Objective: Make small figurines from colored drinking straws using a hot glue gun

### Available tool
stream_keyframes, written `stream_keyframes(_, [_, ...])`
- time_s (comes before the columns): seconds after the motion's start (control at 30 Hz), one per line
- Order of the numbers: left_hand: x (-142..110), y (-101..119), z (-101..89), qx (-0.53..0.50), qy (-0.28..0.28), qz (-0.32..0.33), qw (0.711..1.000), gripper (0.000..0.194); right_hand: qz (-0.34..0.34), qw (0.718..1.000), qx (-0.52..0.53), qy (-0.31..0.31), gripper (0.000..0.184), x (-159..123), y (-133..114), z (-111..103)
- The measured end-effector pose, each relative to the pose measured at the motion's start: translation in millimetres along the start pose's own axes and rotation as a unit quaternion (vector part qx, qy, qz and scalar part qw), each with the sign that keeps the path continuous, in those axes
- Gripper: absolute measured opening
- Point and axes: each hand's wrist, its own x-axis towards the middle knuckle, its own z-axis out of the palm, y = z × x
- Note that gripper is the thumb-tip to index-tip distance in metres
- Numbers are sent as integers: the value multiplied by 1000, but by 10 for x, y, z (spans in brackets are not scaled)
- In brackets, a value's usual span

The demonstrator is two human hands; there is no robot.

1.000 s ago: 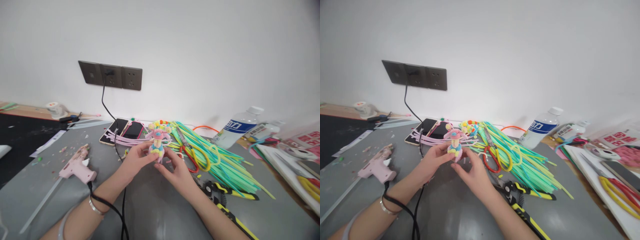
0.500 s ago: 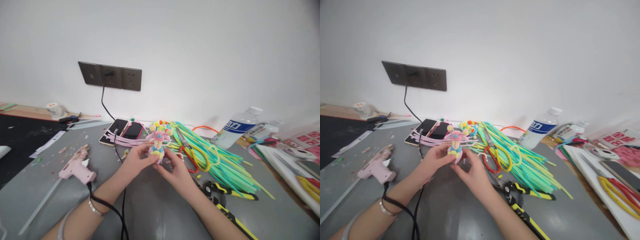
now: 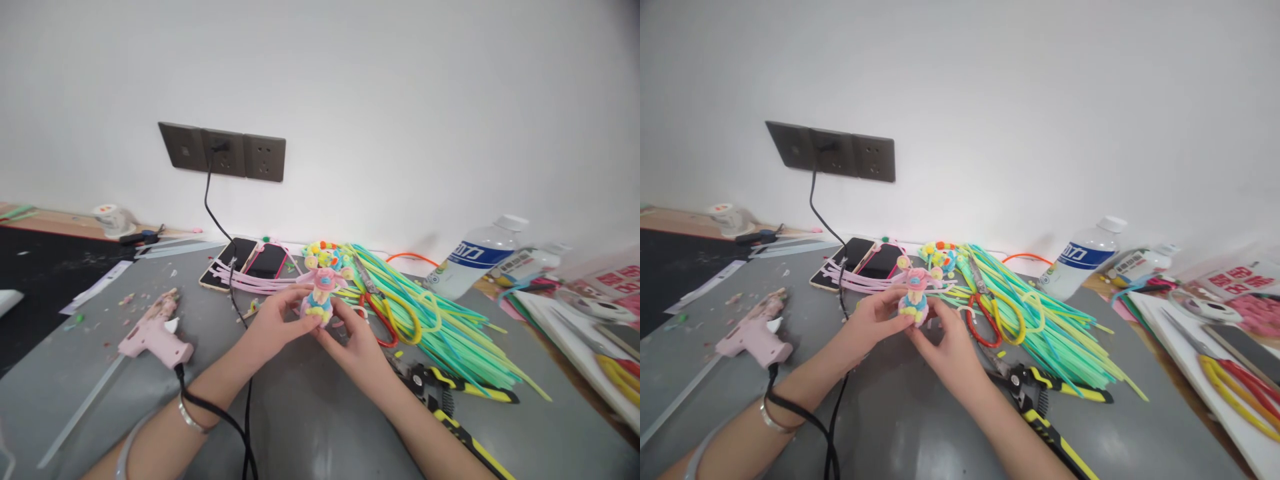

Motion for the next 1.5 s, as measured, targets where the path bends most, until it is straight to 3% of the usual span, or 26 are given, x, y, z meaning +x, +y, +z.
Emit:
stream_keyframes(0.6, [-23, -20, 16, 23, -42, 14, 999, 42, 16, 995, 94, 10, 11, 78, -2, -47])
stream_keyframes(0.77, [-29, 75, 38, -15, 3, -7, 1000, 38, 25, 993, 116, 8, 11, 85, -12, -50])
stream_keyframes(1.0, [13, 54, 19, -124, 124, 22, 984, 42, 26, 993, 116, -4, 16, 82, -23, -59])
stream_keyframes(1.3, [31, 98, 24, -191, 160, -4, 969, 41, 37, 988, 146, -31, 31, 81, -27, -78])
stream_keyframes(1.4, [30, 102, 23, -190, 144, -2, 971, 45, 74, 978, 191, -24, 42, 86, 5, -68])
stream_keyframes(1.5, [23, 98, 29, -169, 85, 1, 982, 45, 118, 951, 284, -3, 47, 100, 3, -59])
